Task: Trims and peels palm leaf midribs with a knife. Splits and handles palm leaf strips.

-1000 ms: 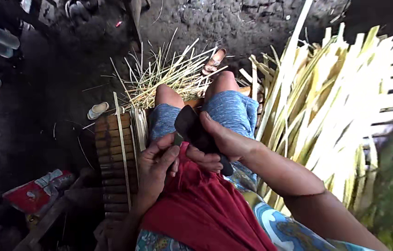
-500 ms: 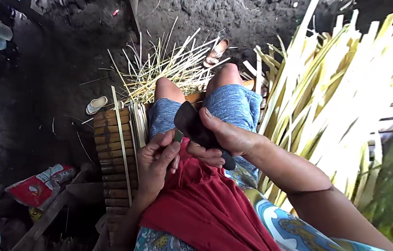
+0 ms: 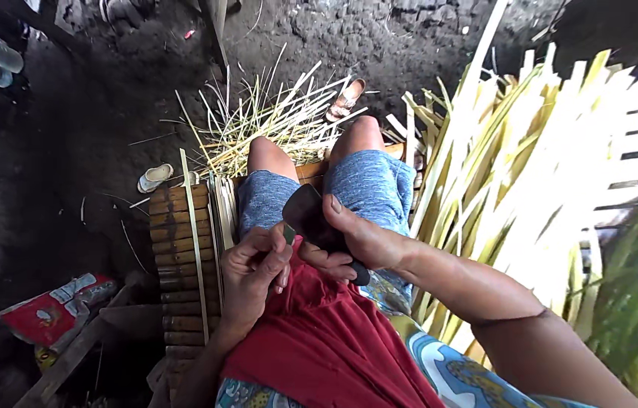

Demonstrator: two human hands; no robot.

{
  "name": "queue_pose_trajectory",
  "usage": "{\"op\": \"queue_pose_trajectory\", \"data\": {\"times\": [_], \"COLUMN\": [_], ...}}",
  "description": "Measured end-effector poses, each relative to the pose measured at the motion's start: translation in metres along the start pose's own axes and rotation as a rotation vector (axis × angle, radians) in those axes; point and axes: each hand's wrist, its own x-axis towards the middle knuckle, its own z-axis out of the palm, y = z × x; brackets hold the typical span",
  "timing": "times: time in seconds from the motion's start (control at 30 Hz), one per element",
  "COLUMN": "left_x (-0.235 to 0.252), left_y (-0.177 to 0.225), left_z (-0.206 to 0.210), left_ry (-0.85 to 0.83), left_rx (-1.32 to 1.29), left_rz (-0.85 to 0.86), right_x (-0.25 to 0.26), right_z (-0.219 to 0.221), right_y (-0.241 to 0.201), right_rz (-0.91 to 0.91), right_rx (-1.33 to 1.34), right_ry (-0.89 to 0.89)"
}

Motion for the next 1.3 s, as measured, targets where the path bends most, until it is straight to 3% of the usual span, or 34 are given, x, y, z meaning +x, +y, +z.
{"op": "queue_pose_trajectory", "data": {"times": [0.2, 0.3, 0.37, 0.5, 0.57, 0.6, 0.67, 0.77, 0.83, 0.97, 1.0, 1.13, 1.17, 1.23, 1.3], "left_x": [-0.002, -0.003, -0.001, 0.006, 0.018, 0.028, 0.055, 0.085, 0.09, 0.105, 0.106, 0.091, 0.089, 0.088, 0.095], "left_y": [0.003, 0.001, 0.001, 0.005, 0.004, 0.0, -0.001, 0.002, 0.002, -0.012, -0.013, -0.013, -0.016, -0.022, -0.029], "left_z": [-0.002, 0.0, 0.001, -0.011, -0.019, -0.016, 0.003, 0.021, 0.03, 0.014, 0.01, 0.008, 0.008, 0.012, 0.01], "left_ry": [-0.035, -0.104, -0.117, -0.135, -0.079, 0.024, 0.18, 0.045, 0.013, 0.425, 0.444, 0.032, -0.006, 0.098, 0.303], "left_rx": [0.096, 0.06, 0.017, 0.07, 0.186, 0.195, 0.047, -0.291, -0.441, -0.458, -0.447, -0.375, -0.391, -0.42, -0.526], "left_rz": [-0.004, -0.038, -0.041, -0.052, -0.045, -0.028, -0.008, -0.001, -0.022, -0.117, -0.185, -0.381, -0.408, -0.385, -0.34], "right_x": [-0.001, 0.001, 0.002, 0.004, 0.003, 0.006, 0.017, 0.033, 0.033, 0.025, 0.026, 0.03, 0.03, 0.029, 0.025], "right_z": [0.0, 0.012, 0.014, -0.002, -0.005, -0.004, -0.005, -0.011, -0.013, -0.014, -0.015, -0.03, -0.035, -0.04, -0.035], "right_y": [-0.018, -0.031, -0.036, -0.044, -0.037, -0.033, -0.019, -0.008, -0.003, 0.002, 0.003, -0.007, -0.014, -0.021, -0.012], "right_rz": [0.135, 0.326, 0.35, 0.103, -0.09, -0.203, -0.421, -0.664, -0.738, -0.833, -0.856, -0.92, -0.93, -0.913, -0.85], "right_rx": [-0.048, -0.081, -0.113, -0.563, -0.862, -1.006, -1.177, -1.208, -1.177, -1.274, -1.304, -1.337, -1.321, -1.301, -1.298], "right_ry": [-0.072, -0.022, -0.002, 0.039, 0.255, 0.355, 0.516, 0.622, 0.621, 0.663, 0.677, 0.777, 0.819, 0.85, 0.755]}}
